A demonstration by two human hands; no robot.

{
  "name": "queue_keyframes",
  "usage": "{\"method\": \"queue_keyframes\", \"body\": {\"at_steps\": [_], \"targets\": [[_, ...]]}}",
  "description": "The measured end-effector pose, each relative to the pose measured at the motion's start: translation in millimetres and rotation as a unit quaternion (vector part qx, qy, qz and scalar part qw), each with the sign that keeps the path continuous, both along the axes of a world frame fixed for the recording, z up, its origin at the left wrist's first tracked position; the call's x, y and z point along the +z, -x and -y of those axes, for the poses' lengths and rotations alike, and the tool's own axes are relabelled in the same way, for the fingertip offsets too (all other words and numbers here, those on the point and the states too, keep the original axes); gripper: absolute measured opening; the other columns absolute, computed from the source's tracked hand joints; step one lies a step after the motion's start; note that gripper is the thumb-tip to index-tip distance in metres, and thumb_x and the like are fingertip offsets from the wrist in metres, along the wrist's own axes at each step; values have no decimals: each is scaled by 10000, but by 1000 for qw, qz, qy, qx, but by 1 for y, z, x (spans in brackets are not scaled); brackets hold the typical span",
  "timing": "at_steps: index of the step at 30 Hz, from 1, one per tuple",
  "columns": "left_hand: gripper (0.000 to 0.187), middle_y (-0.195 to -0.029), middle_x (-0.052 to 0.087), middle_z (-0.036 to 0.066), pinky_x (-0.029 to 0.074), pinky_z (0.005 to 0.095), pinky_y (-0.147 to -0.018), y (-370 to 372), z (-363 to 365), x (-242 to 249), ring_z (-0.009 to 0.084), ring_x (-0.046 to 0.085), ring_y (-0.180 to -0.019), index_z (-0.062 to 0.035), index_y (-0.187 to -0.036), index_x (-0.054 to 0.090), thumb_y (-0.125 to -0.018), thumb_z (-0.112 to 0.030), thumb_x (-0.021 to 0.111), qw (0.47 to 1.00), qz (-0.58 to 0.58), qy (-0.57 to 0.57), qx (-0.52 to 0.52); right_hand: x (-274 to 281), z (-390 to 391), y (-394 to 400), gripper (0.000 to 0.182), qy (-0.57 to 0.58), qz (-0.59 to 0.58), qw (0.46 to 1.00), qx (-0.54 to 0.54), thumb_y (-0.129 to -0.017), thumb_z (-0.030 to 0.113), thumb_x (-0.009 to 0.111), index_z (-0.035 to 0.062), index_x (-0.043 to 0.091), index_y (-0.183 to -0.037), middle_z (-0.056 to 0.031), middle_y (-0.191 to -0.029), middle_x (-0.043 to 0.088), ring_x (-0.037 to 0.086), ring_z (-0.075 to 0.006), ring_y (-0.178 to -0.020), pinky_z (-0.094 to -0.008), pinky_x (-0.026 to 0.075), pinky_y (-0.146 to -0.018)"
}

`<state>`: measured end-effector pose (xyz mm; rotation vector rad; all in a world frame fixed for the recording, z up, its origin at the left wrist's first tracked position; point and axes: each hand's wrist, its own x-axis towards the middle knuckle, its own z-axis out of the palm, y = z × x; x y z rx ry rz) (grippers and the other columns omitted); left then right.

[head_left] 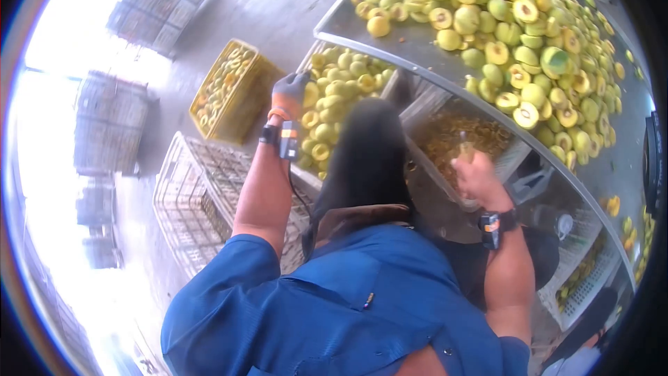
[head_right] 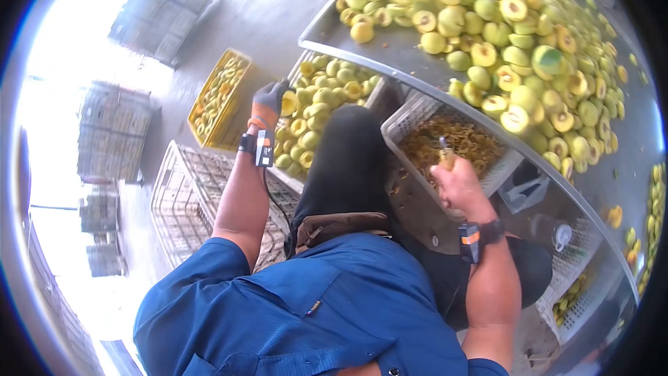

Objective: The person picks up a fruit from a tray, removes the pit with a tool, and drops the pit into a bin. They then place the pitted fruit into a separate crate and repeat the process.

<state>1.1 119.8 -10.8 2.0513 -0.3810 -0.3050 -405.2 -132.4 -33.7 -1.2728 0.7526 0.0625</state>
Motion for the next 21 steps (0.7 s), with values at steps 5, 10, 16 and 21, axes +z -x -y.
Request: {"method": "queue_keyframes", "body": {"at_steps": [5, 10, 16, 21], "targets": [[409, -1089, 776, 174, 547, 414, -881, -96, -141, -109, 302, 726, -989, -45, -1138, 798, -990, -403, 666, 954, 140, -264, 35, 5, -2, -13, 228, 0, 5, 999, -32, -1019, 178, 635, 85, 538, -834, 22, -593, 479, 499, -99, -436, -300, 411, -392], [223, -1184, 765, 188, 568, 436, -940, -94, -105, -81, 406, 710, -1082, -70, -1136, 788, -992, -176, 654, 839, 476, -255, -66, 2, 0, -12, 214, -4, 6, 1000, 29, -1020, 194, 643, 96, 558, -850, -2, -617, 538, 515, -95, -455, -298, 379, -399], [302, -1182, 781, 146, 564, 334, -938, 83, 154, 21, 219, 730, -1030, 18, -1230, 741, -974, -138, 706, 973, 81, 97, -193, -10, 11, -8, 205, 203, 70, 971, -104, -983, 207, 675, 11, 615, -964, -50, -724, 625, 575, -140, -581, -321, 459, -536], [351, -1165, 765, 157, 575, 379, -923, 212, 297, 28, 278, 740, -1031, -98, -1252, 756, -926, -228, 776, 882, 168, 25, -440, 36, 31, 12, 178, 235, 106, 925, -279, -992, 170, 660, 0, 607, -991, -56, -809, 638, 584, -129, -726, -317, 481, -668]]}}
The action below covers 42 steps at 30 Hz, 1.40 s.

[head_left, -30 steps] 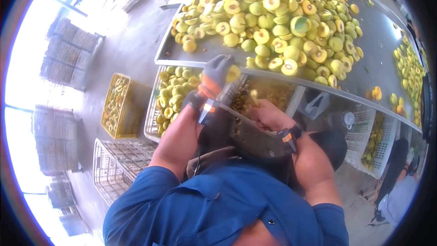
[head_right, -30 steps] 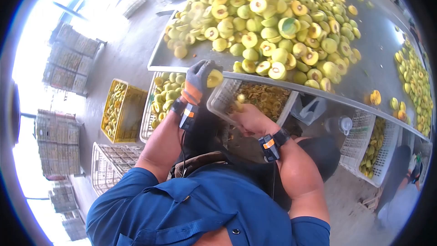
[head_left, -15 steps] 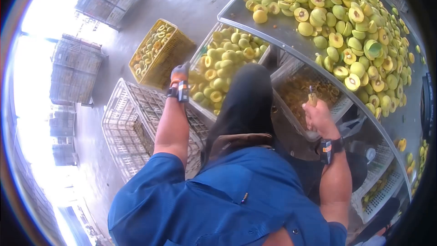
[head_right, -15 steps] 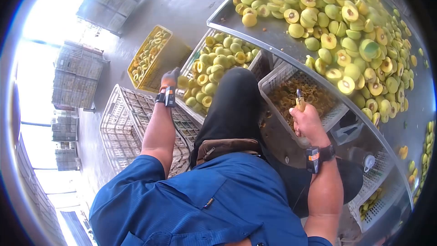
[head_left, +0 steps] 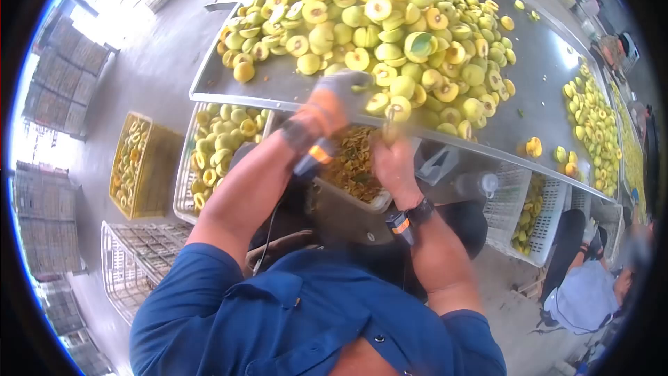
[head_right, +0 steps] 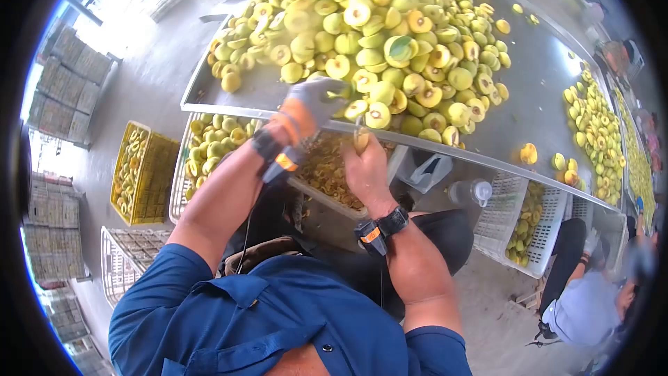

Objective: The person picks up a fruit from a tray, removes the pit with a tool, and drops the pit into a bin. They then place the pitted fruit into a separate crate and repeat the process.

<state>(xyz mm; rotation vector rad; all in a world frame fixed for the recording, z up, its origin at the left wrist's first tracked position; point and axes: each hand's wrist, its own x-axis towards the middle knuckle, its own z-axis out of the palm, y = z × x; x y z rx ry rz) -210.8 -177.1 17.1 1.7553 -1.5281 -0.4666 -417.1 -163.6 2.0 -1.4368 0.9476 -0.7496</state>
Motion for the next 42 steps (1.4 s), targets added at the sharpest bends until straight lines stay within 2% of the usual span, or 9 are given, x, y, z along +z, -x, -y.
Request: {"method": "queue_keyframes", "body": {"at_steps": [5, 9, 10, 14, 19, 26, 32, 38, 42], "targets": [[618, -1291, 699, 209, 532, 465, -1015, 56, 50, 2, 396, 675, -1184, -171, -1468, 604, -900, -355, 767, 968, 187, -116, -118, 3, 35, 27, 130, 103, 52, 983, -142, -1009, 122, 632, -2, 593, -998, -42, -797, 616, 556, -112, -719, -332, 479, -664], [581, -1213, 682, 205, 537, 465, -990, 61, 46, 5, 413, 661, -1166, -125, -1386, 651, -863, -325, 811, 975, 133, -149, -98, -14, 69, 45, 224, 137, -84, 978, -135, -954, 166, 646, -51, 590, -957, -189, -761, 644, 619, -364, -688, -446, 511, -705], [547, -1177, 685, 198, 537, 464, -984, 62, 45, 5, 415, 661, -1153, -114, -1340, 674, -855, -318, 821, 978, 136, -136, -84, -23, 77, 46, 261, 186, -127, 969, -102, -929, 191, 647, -65, 604, -948, -295, -844, 679, 650, -513, -812, -521, 530, -775], [409, -1054, 697, 162, 531, 475, -974, 53, 45, -21, 402, 659, -1118, -82, -1165, 725, -843, -309, 836, 988, 123, -64, -62, -8, 79, 36, 273, 156, -215, 959, -98, -939, 200, 648, -62, 629, -1013, -330, -930, 705, 679, -535, -935, -561, 538, -818], [356, -1073, 732, 124, 567, 427, -913, 53, 26, -25, 327, 713, -1026, -71, -1202, 709, -880, -186, 807, 990, 102, 8, -93, -8, 79, 27, 291, 176, -230, 952, -100, -929, 189, 677, -58, 636, -1078, -335, -960, 705, 677, -537, -956, -551, 541, -832], [512, -1176, 763, 81, 590, 307, -895, 53, 3, -11, 141, 711, -1006, -72, -1438, 647, -939, -85, 766, 969, -245, -32, -21, -14, 75, 23, 351, 139, 55, 988, -30, -920, 175, 705, -82, 653, -1152, -201, -946, 749, 705, -292, -862, -413, 538, -805], [485, -1271, 727, 75, 575, 302, -961, 43, -35, 6, 129, 681, -1085, -3, -1434, 629, -959, -5, 726, 904, -428, -3, 12, 14, 39, 24, 281, 86, -20, 996, 2, -945, 197, 666, -57, 668, -1066, -233, -912, 721, 694, -357, -852, -412, 538, -813], [550, -1269, 712, 69, 566, 296, -966, 32, -60, 2, 116, 664, -1105, -24, -1497, 571, -968, 1, 718, 924, -381, -4, -10, 17, 4, 17, 349, 73, -100, 988, 93, -968, 220, 637, -50, 614, -1188, -311, -1009, 721, 683, -505, -1027, -516, 528, -881], [546, -1268, 711, 70, 556, 275, -953, 44, -62, -4, 114, 661, -1106, -22, -1502, 562, -974, 5, 697, 949, -314, -16, 36, 24, 1, 14, 331, 84, -129, 983, 100, -970, 204, 623, -47, 605, -1186, -329, -1035, 710, 673, -515, -1041, -527, 524, -884]]}}
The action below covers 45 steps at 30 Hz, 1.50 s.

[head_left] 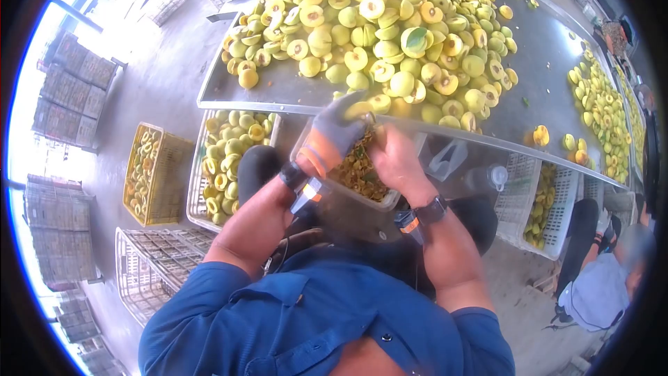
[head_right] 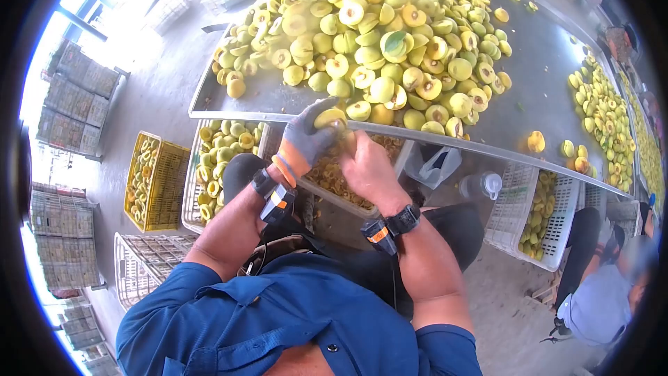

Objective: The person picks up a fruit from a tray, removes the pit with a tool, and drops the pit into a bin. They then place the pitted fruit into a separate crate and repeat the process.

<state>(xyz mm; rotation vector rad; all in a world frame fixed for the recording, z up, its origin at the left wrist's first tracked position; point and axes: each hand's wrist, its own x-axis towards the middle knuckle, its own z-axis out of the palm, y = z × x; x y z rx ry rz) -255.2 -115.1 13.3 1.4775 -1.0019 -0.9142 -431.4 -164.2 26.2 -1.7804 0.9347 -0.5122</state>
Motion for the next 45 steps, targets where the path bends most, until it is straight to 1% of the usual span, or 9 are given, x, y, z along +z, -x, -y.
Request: {"method": "queue_keyframes", "body": {"at_steps": [11, 14, 19, 24, 26, 29, 33, 39, 45], "targets": [[533, -1229, 728, 128, 551, 326, -949, -8, -7, -4, 162, 686, -1085, -55, -1477, 600, -950, -2, 663, 970, 241, 23, -29, -41, 1, -15, 254, 53, 23, 997, 58, -939, 112, 586, -51, 606, -1133, -287, -993, 701, 665, -456, -945, -502, 516, -860], [543, -1213, 719, 95, 550, 307, -933, -20, -9, -13, 143, 669, -1065, -43, -1488, 588, -952, -3, 663, 989, 141, -22, -49, -36, 3, -16, 235, -68, 41, 992, 95, -956, 92, 558, -47, 611, -1138, -210, -993, 729, 681, -370, -959, -477, 518, -879], [554, -1210, 698, 61, 544, 286, -926, -20, -18, -1, 119, 644, -1050, -28, -1506, 567, -960, 6, 657, 990, 119, -31, -67, -24, -4, -17, 104, -355, 86, 922, 124, -989, 77, 530, 27, 607, -1037, -62, -755, 631, 597, -198, -613, -384, 480, -566], [481, -1217, 703, 70, 547, 288, -936, -29, -15, -13, 126, 650, -1051, -5, -1487, 577, -1011, -57, 624, 995, 68, -22, -70, -70, -9, -36, 58, -74, 203, 972, 97, -999, 78, 533, 66, 587, -1017, -20, -667, 539, 473, -126, -469, -319, 366, -428], [398, -1186, 719, 64, 550, 288, -918, -35, -9, -36, 129, 659, -1025, -1, -1427, 628, -1050, -126, 597, 991, 101, 85, -35, -26, -6, -20, 108, -347, 125, 920, 131, -1005, 87, 544, 46, 616, -1073, -47, -719, 594, 518, -133, -518, -321, 406, -469], [296, -1103, 747, 113, 560, 338, -864, -32, -7, -81, 222, 680, -963, 1, -1268, 703, -1058, -165, 577, 976, 174, 84, 103, -32, -15, -28, 121, -370, 136, 912, 116, -1009, 110, 570, 40, 638, -1080, -58, -732, 617, 527, -127, -542, -317, 411, -492], [255, -1085, 717, 205, 578, 446, -844, -8, -9, -50, 413, 701, -969, -12, -1229, 674, -982, -46, 621, 950, 277, 29, 138, -68, -24, -43, 126, 40, 173, 980, 90, -1022, 168, 596, 53, 648, -1016, -62, -732, 618, 523, -136, -515, -333, 388, -471], [291, -1047, 727, 198, 577, 447, -814, -8, -11, -23, 398, 709, -912, -8, -1209, 698, -926, -73, 689, 920, 377, 47, 90, -17, -9, -15, 88, -421, 88, 884, 182, -1025, 183, 598, 99, 600, -1000, -21, -756, 567, 506, -124, -507, -349, 400, -478], [428, -1020, 744, 188, 601, 405, -839, -37, -12, -44, 377, 741, -917, 14, -1228, 692, -803, -32, 728, 851, 474, 225, -4, -12, -17, -10, 110, -575, 151, 782, 186, -1046, 183, 567, 123, 493, -990, 53, -690, 420, 414, -76, -489, -306, 367, -458]]}}
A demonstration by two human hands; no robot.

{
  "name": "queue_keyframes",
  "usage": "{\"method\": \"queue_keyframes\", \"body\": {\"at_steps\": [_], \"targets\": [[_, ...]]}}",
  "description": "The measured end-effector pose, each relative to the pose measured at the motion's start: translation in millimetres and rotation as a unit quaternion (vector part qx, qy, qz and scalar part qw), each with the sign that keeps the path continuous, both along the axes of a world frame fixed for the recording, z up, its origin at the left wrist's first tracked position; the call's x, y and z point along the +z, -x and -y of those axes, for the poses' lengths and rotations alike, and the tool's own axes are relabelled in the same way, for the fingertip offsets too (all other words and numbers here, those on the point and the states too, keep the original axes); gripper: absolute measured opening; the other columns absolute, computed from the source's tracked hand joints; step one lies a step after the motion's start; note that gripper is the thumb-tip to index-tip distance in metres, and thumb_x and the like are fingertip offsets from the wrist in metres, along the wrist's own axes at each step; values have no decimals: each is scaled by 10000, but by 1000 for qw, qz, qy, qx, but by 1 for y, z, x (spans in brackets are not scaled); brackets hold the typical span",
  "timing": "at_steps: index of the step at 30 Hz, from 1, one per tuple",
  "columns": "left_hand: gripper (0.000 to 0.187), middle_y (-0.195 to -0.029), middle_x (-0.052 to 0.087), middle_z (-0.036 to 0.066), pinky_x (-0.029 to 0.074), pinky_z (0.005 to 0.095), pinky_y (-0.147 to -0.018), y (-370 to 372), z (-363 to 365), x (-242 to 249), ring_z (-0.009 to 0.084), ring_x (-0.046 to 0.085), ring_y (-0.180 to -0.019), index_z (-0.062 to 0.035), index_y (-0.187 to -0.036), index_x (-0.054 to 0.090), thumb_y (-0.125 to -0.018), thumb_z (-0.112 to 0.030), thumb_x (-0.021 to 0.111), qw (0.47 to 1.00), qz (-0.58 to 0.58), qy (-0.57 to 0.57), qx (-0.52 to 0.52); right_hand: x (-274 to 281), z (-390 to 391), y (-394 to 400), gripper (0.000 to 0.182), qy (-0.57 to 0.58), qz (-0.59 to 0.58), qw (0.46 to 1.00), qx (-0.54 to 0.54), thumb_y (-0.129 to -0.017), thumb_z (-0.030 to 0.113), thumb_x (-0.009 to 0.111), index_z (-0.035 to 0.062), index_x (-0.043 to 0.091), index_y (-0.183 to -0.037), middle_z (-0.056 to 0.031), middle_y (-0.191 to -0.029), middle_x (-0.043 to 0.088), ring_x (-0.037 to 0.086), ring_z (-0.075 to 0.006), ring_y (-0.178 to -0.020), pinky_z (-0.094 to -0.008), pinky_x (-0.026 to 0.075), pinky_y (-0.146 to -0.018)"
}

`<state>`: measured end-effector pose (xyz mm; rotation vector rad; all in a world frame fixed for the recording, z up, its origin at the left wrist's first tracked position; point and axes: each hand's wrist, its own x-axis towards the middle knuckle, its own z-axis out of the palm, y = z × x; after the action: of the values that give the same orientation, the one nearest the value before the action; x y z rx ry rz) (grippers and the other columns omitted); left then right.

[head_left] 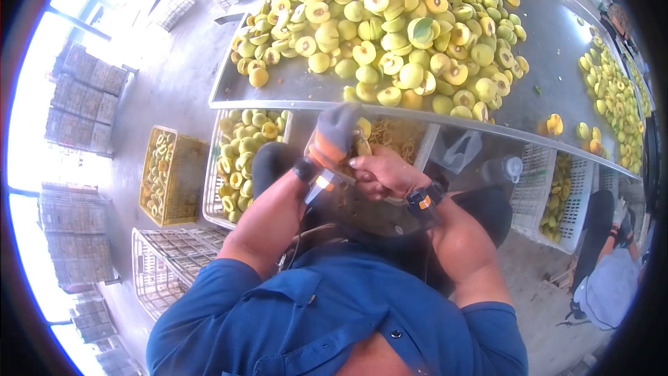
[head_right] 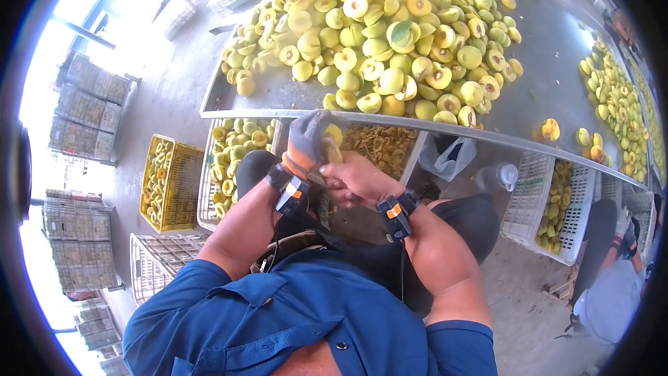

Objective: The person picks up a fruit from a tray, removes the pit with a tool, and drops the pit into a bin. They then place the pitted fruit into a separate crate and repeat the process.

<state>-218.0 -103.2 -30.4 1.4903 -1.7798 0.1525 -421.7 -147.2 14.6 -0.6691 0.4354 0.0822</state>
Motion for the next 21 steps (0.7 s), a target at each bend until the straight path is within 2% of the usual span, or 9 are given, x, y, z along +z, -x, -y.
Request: {"method": "queue_keyframes", "body": {"at_steps": [2, 5, 7, 11, 14, 15, 16, 18, 21], "targets": [[334, -1008, 743, 189, 597, 396, -829, -2, 0, 8, 358, 740, -911, 19, -1193, 705, -862, -29, 697, 999, 6, -15, -47, 1, -5, -1, 109, -7, -2, 1000, -6, -1050, 177, 562, 120, 499, -982, 46, -690, 435, 421, -76, -490, -306, 366, -456], [353, -1118, 729, 227, 579, 458, -829, -1, -3, 25, 420, 717, -973, 14, -1210, 690, -858, -14, 685, 970, -115, -206, -54, 2, -7, -4, 202, 54, 7, 998, 18, -1053, 168, 557, 123, 475, -875, 35, -659, 412, 413, -96, -494, -319, 352, -469], [330, -1113, 735, 220, 579, 454, -838, 3, -7, 37, 411, 720, -982, 0, -1203, 699, -874, -18, 678, 957, -177, -222, -64, 3, -14, -7, 209, 104, -13, 994, 21, -1054, 169, 555, 122, 473, -867, 32, -656, 410, 410, -99, -490, -320, 352, -466], [306, -1079, 746, 208, 580, 445, -854, -9, -8, -9, 411, 720, -976, -33, -1212, 716, -909, -30, 671, 983, -161, -71, -55, 6, -9, -8, 223, 102, -33, 994, 33, -1044, 165, 572, 117, 472, -850, 29, -646, 408, 406, -109, -489, -324, 349, -460], [321, -1083, 746, 219, 591, 450, -839, -17, -2, -37, 440, 712, -979, -52, -1227, 721, -910, -30, 674, 964, -193, -51, 175, 5, -9, -9, 224, 98, -64, 993, 20, -1034, 159, 593, 117, 476, -848, 38, -646, 407, 403, -106, -486, -324, 345, -454], [270, -1062, 762, 167, 601, 405, -802, -32, -1, -49, 376, 736, -942, -31, -1214, 728, -951, -77, 688, 956, -211, -67, 194, 6, -10, -8, 209, 101, -81, 992, 5, -1028, 151, 603, 116, 493, -854, 44, -646, 398, 388, -104, -483, -325, 334, -449], [257, -1063, 761, 143, 601, 386, -799, -38, -4, -26, 342, 737, -937, -23, -1211, 730, -971, -103, 690, 902, -369, -98, 202, 3, -8, -7, 189, 145, -93, 985, 14, -1022, 163, 610, 105, 513, -870, 37, -651, 423, 411, -109, -487, -327, 351, -452], [249, -1064, 760, 95, 601, 349, -792, -51, -20, 20, 274, 741, -929, -7, -1206, 735, -1010, -155, 695, 722, -647, -141, 203, -16, -3, -7, 165, 227, -109, 967, 36, -1010, 188, 625, 84, 555, -903, 22, -660, 473, 457, -120, -495, -332, 384, -456], [331, -979, 758, 68, 578, 303, -700, -127, -78, 4, 159, 692, -876, 8, -1176, 760, -1042, -284, 684, 922, -331, -31, 199, -117, 3, -1, 244, 543, -218, 803, 116, -926, 218, 673, -19, 671, -986, -147, -785, 686, 670, -298, -674, -436, 532, -626]]}}
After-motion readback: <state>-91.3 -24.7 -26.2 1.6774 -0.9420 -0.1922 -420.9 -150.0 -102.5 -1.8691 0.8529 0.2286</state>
